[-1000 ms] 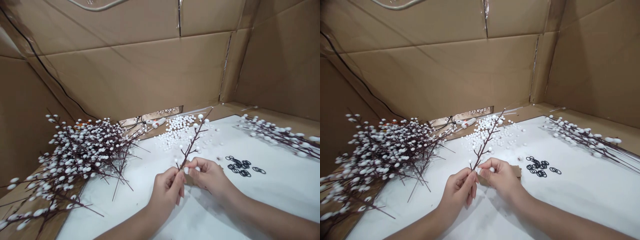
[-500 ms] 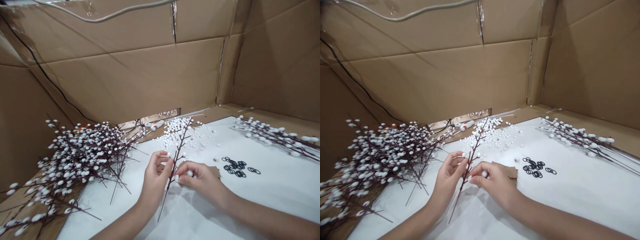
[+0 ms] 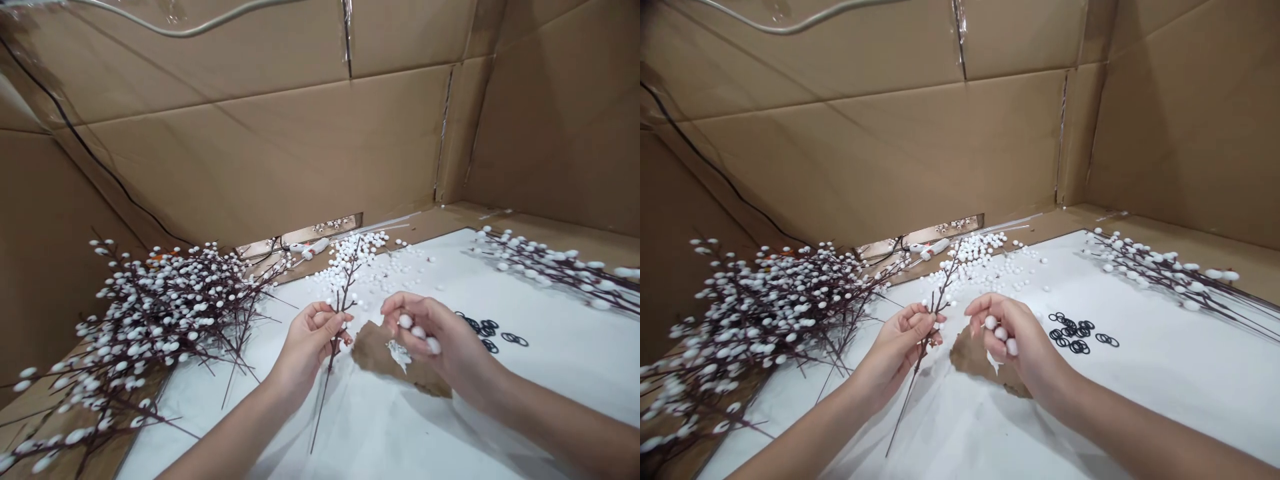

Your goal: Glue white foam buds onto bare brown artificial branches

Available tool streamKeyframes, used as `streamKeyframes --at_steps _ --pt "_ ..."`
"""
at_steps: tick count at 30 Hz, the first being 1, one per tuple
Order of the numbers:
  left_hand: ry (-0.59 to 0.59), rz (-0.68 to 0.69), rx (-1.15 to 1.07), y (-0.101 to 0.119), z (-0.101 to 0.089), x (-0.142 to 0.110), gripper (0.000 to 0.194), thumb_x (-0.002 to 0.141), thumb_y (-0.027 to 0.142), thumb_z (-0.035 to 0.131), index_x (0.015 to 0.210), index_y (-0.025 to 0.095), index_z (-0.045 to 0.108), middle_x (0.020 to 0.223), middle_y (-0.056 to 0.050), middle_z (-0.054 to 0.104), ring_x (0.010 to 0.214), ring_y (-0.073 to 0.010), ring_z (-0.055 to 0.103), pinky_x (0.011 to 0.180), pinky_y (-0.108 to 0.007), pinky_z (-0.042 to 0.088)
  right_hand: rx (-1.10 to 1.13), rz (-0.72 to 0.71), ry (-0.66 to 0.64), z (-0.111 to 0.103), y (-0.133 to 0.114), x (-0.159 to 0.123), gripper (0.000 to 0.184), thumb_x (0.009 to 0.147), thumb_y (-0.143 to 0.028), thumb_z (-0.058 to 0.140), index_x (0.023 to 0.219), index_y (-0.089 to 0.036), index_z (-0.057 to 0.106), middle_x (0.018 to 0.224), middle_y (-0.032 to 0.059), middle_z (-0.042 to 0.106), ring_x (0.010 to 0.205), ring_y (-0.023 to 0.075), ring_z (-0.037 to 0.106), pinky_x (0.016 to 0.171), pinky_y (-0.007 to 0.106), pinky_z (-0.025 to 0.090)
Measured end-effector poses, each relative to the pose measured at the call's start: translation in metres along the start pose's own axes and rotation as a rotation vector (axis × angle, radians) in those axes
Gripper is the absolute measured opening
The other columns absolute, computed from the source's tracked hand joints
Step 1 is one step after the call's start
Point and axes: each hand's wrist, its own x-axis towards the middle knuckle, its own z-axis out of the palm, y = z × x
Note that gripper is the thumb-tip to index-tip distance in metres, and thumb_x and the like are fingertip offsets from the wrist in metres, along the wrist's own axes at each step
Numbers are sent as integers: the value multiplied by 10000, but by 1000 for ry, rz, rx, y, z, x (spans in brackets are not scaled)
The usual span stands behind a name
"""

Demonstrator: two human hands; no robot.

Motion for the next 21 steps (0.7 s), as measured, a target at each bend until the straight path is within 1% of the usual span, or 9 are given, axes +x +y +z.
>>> streamKeyframes --at_steps 2,5,7,9,11,14,16,18,21 --pt "26 -18 19 -3 -1 2 373 622 263 746 797 171 430 753 -33 688 537 -86 583 538 -197 401 114 67 41 -1 -4 2 122 658 -204 502 724 -153 593 614 2 548 364 33 232 359 190 141" --pt "54 -21 61 -6 0 2 481 609 272 753 887 195 367 727 -32 695 519 -98 584 548 -216 409 191 122 97 -3 -2 4 196 653 -166 579 848 -164 593 734 27 601 387 30 256 356 183 148" --pt "39 6 101 -6 2 1 534 620 272 741 952 219 326 696 -2 686 501 -102 578 542 -223 409 211 125 101 -3 1 5 233 692 -204 610 923 -179 580 799 33 613 396 24 263 361 178 158" --pt "15 45 152 -6 5 -1 546 644 268 718 1009 248 312 659 45 654 492 -104 575 530 -219 403 198 119 91 -3 3 5 232 737 -292 615 941 -193 566 815 26 613 397 19 259 368 176 161" --pt "-1 72 205 -6 7 -3 474 665 274 691 999 248 356 639 67 612 487 -96 568 515 -209 392 150 94 67 -3 5 5 253 768 -405 588 922 -207 551 810 11 611 392 15 250 378 177 162" --pt "-14 90 260 -9 8 -3 339 690 280 650 928 218 417 661 53 585 493 -84 554 504 -203 392 52 46 3 -3 5 4 305 786 -509 526 850 -211 526 802 -3 615 390 14 242 393 180 156" --pt "-17 107 285 -13 6 -3 308 711 268 621 939 219 418 671 50 573 506 -85 550 504 -204 399 19 36 -18 -3 6 4 333 782 -539 511 817 -208 507 795 -7 614 396 19 244 401 182 157" --pt "-30 115 306 -18 5 -3 285 732 262 591 950 230 410 677 52 559 517 -86 546 494 -200 402 23 54 -10 -2 6 4 349 767 -553 524 808 -208 489 788 -10 609 398 23 235 406 187 156" --pt "-54 104 330 -23 3 -3 223 751 277 556 911 232 407 691 49 546 518 -84 540 461 -185 385 43 80 -1 -1 8 4 368 749 -562 544 793 -203 475 747 -20 588 395 27 207 412 201 136"
